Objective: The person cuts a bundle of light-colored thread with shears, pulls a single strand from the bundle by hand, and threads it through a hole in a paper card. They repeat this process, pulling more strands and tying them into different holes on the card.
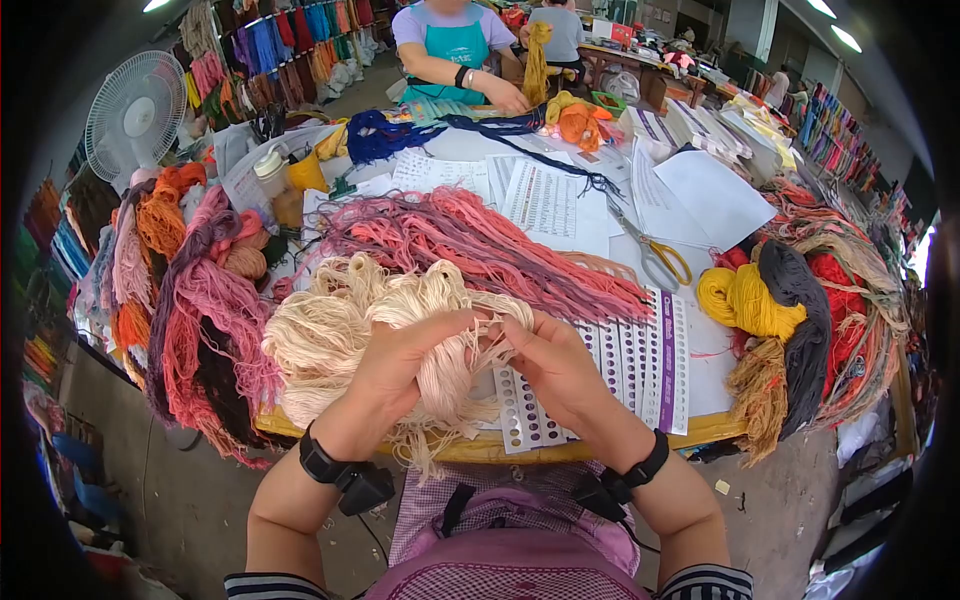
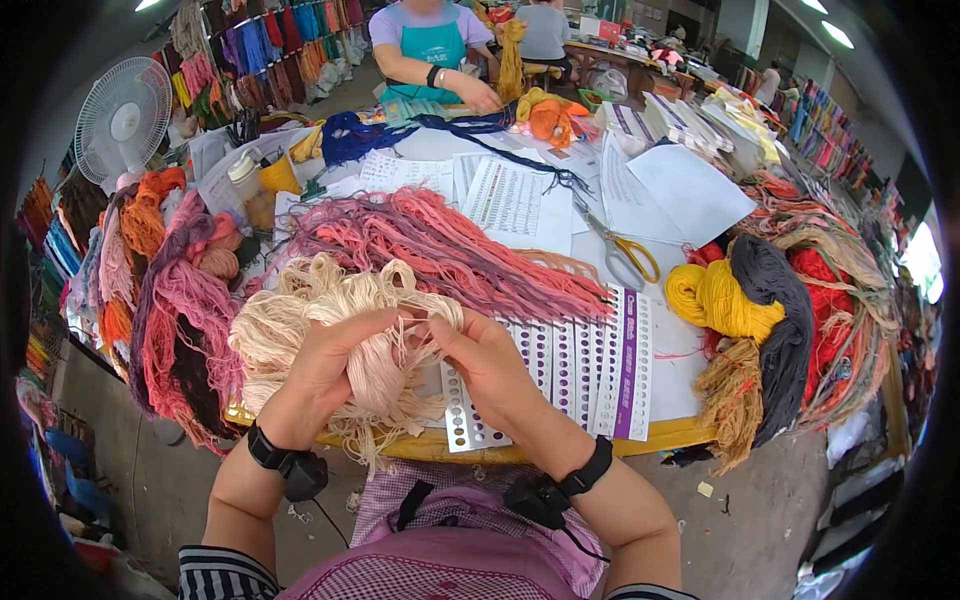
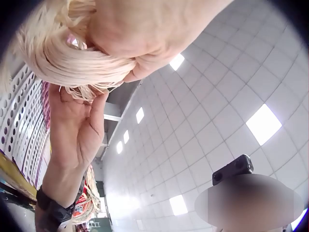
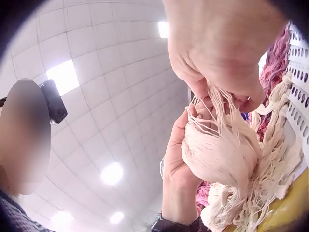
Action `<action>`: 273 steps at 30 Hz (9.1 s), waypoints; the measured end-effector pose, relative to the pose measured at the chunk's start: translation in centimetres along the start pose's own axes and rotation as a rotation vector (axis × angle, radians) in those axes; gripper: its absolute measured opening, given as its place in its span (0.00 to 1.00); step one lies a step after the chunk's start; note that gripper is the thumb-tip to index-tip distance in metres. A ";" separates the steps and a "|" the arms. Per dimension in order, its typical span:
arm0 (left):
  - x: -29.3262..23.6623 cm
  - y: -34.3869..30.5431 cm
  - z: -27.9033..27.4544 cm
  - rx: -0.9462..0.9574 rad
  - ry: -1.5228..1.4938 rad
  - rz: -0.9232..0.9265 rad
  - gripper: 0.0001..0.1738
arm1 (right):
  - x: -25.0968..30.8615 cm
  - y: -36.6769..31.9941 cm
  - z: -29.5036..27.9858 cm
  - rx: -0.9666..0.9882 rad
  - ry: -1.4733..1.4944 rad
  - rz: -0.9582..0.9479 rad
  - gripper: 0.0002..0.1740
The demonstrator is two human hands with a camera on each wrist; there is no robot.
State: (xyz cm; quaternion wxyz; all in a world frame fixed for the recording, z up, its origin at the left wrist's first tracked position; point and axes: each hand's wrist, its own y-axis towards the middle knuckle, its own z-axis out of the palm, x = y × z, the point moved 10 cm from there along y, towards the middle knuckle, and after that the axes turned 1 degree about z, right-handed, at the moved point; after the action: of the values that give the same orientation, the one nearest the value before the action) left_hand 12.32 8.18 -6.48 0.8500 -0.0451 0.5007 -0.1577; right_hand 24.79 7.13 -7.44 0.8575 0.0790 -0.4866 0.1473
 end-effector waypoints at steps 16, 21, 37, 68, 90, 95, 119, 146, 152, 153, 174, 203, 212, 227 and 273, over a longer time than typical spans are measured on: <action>-0.2 -0.1 -0.2 -0.001 0.028 0.004 0.15 | 0.4 -0.4 0.8 0.040 -0.059 0.012 0.11; 0.2 -0.1 0.0 0.043 -0.043 -0.064 0.17 | 0.1 0.0 0.3 0.053 0.122 0.024 0.15; -0.4 -0.4 1.2 0.074 0.057 0.057 0.15 | 0.0 -0.5 0.2 -0.016 0.001 0.001 0.13; -19.5 -0.8 -15.4 0.342 -0.591 0.283 0.19 | 7.5 -5.2 -5.3 0.079 -0.830 0.168 0.11; -40.9 -11.5 -46.9 -1.014 1.200 1.047 0.24 | 45.0 -35.8 -32.6 -1.789 -1.618 -0.567 0.21; -42.8 -10.2 -51.9 -0.892 0.805 1.078 0.26 | 47.3 -42.7 -28.1 -1.886 -1.636 -0.676 0.20; -5.2 2.9 1.1 0.332 0.013 0.224 0.15 | 20.7 -11.1 -15.5 -0.788 -1.223 -0.292 0.08; 9.9 8.1 4.4 0.070 0.259 -0.155 0.09 | 2.5 -0.7 -12.7 -0.400 -0.905 0.075 0.12; 10.5 8.9 4.8 0.113 0.444 -0.200 0.10 | 1.9 -0.8 -12.7 -0.401 -0.827 0.067 0.13; 10.4 8.8 5.0 0.126 0.432 -0.199 0.09 | 1.8 -0.8 -12.8 -0.406 -0.852 0.069 0.14; 8.2 9.5 1.7 0.264 0.199 -0.336 0.14 | 0.3 -0.2 -13.6 -0.357 -1.085 0.045 0.20; -16.0 11.5 -17.9 -0.306 0.207 0.452 0.14 | -1.3 0.1 -11.6 -0.048 -0.632 0.386 0.20; 3.3 7.6 3.5 0.515 1.486 0.206 0.20 | 0.9 2.1 -11.8 -0.035 -0.750 0.144 0.10; 7.1 10.1 2.4 0.325 0.750 -0.034 0.07 | -0.1 2.4 -11.9 0.121 -0.766 0.154 0.12; -4.9 6.1 -2.0 0.095 -0.295 0.150 0.27 | 0.5 -9.4 -8.0 0.236 -1.749 -0.226 0.40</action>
State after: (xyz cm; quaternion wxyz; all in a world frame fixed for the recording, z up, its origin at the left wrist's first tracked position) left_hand 9.70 15.71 -4.79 0.9248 0.0099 0.3644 -0.1090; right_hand 34.62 0.62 -11.09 0.1746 0.2985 -0.9383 -0.0020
